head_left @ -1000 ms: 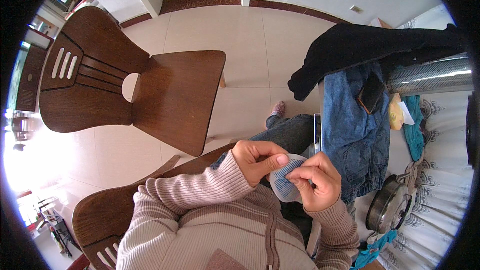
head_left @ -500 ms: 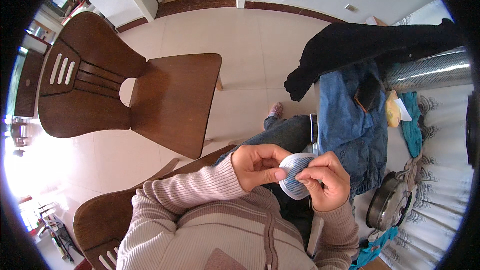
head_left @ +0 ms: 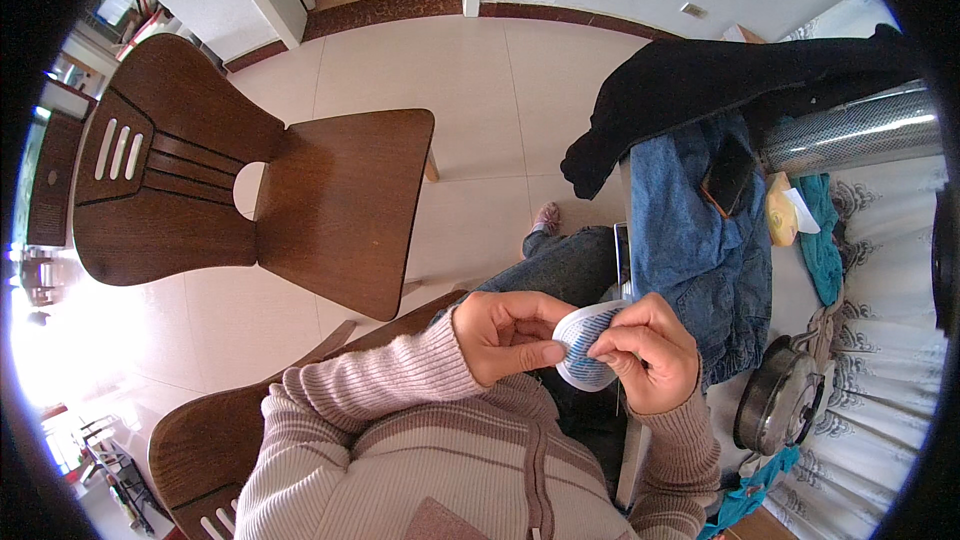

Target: The person sews a colorful shoe insole while seated, using a needle and thread to stitch along the edges. The insole is repeatedly turned and adjusted in the hands as stitching progresses.

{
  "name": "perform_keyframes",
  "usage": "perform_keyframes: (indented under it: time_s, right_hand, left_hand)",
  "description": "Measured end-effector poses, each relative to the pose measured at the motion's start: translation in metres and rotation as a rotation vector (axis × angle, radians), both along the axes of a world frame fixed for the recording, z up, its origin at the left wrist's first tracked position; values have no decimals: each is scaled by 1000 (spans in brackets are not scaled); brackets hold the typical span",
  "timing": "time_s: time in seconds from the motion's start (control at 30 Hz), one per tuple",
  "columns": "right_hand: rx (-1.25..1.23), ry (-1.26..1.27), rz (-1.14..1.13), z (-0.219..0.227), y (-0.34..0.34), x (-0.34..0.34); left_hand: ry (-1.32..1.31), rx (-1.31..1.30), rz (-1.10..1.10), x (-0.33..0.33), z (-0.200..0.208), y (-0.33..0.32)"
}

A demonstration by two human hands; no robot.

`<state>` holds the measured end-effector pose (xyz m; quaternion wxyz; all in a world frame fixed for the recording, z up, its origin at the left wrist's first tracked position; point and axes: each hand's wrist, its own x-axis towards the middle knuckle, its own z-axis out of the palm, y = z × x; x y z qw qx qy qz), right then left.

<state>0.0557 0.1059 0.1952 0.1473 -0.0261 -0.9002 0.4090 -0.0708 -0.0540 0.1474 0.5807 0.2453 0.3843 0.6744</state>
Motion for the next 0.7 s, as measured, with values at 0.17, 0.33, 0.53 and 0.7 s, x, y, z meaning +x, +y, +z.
perform_keyframes:
  time_s: [0.17, 0.33, 0.53, 0.7]
  right_hand:
    - [-83, -42, 16, -1, 1, 1]
    - [-171, -18, 12, -7, -1, 3]
    - [-220, 18, 25, -13, -6, 5]
    - [-133, 8, 29, -7, -6, 5]
  left_hand:
    - [4, 12, 17, 0, 2, -1]
    - [-43, 68, 71, 3, -3, -1]
    - [-116, 110, 91, 7, -11, -2]
    - [-108, 110, 95, 4, -15, 0]
